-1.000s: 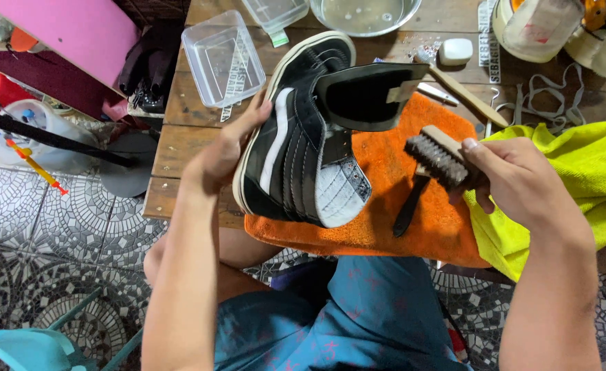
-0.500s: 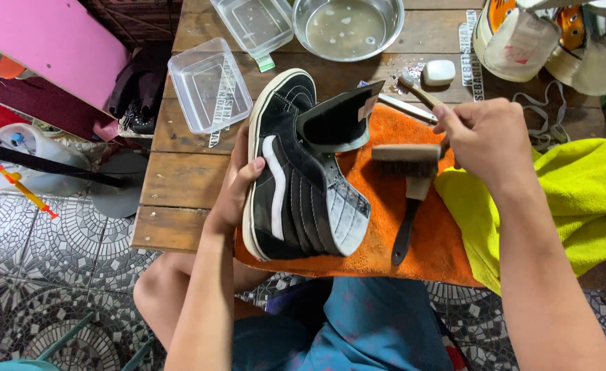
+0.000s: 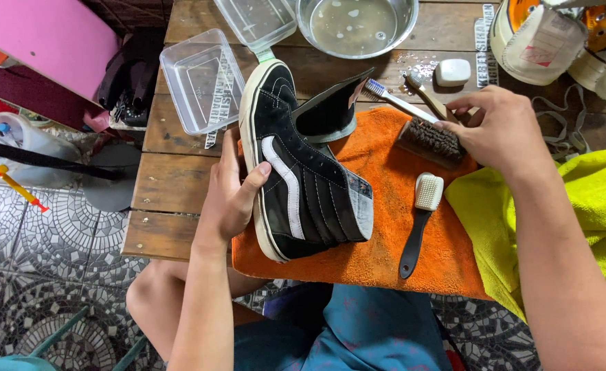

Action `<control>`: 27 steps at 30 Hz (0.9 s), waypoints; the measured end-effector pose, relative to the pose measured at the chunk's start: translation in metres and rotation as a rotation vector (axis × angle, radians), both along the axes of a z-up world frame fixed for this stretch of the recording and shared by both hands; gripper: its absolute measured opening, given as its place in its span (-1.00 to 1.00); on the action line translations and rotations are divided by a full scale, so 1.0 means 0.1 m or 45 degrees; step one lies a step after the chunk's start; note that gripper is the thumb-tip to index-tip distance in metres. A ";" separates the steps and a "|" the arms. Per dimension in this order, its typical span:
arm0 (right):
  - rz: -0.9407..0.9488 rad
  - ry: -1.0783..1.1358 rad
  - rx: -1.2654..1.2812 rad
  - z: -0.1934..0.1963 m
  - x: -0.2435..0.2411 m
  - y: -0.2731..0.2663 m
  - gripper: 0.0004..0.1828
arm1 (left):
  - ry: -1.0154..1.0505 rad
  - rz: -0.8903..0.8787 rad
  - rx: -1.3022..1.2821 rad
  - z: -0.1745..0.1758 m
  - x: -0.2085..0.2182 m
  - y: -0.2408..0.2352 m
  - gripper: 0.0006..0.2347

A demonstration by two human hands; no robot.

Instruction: The person cleans a black and white sneaker using a brush and a cleaning solution. They scrub the exterior sides, the toe cap, and the interior lining of the shoe, repeatedly dipping the brush into a bowl of water to wet it.

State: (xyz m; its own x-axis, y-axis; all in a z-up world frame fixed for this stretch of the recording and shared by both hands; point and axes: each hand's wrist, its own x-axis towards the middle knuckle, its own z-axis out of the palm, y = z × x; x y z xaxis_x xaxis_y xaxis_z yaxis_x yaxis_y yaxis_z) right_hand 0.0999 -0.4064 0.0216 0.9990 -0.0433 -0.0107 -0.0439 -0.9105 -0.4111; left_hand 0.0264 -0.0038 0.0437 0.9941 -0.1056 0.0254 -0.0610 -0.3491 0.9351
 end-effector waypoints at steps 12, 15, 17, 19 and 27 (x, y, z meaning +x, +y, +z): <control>-0.180 0.338 0.047 0.29 0.08 0.14 -0.76 | -0.210 0.056 0.539 -0.22 0.03 0.19 -0.38; -0.237 0.227 0.115 0.22 0.13 0.12 -0.85 | -0.255 0.045 0.373 -0.17 0.01 0.11 -0.48; -0.207 0.110 0.122 0.16 0.19 0.11 -0.85 | -0.319 0.003 0.338 -0.14 0.02 0.10 -0.53; -0.173 0.113 0.114 0.14 0.21 0.11 -0.85 | -0.306 -0.015 0.307 -0.15 0.04 0.11 -0.54; -0.116 0.036 0.333 0.02 0.18 -0.14 -0.88 | -0.116 0.004 -0.264 -0.17 0.03 0.04 -0.54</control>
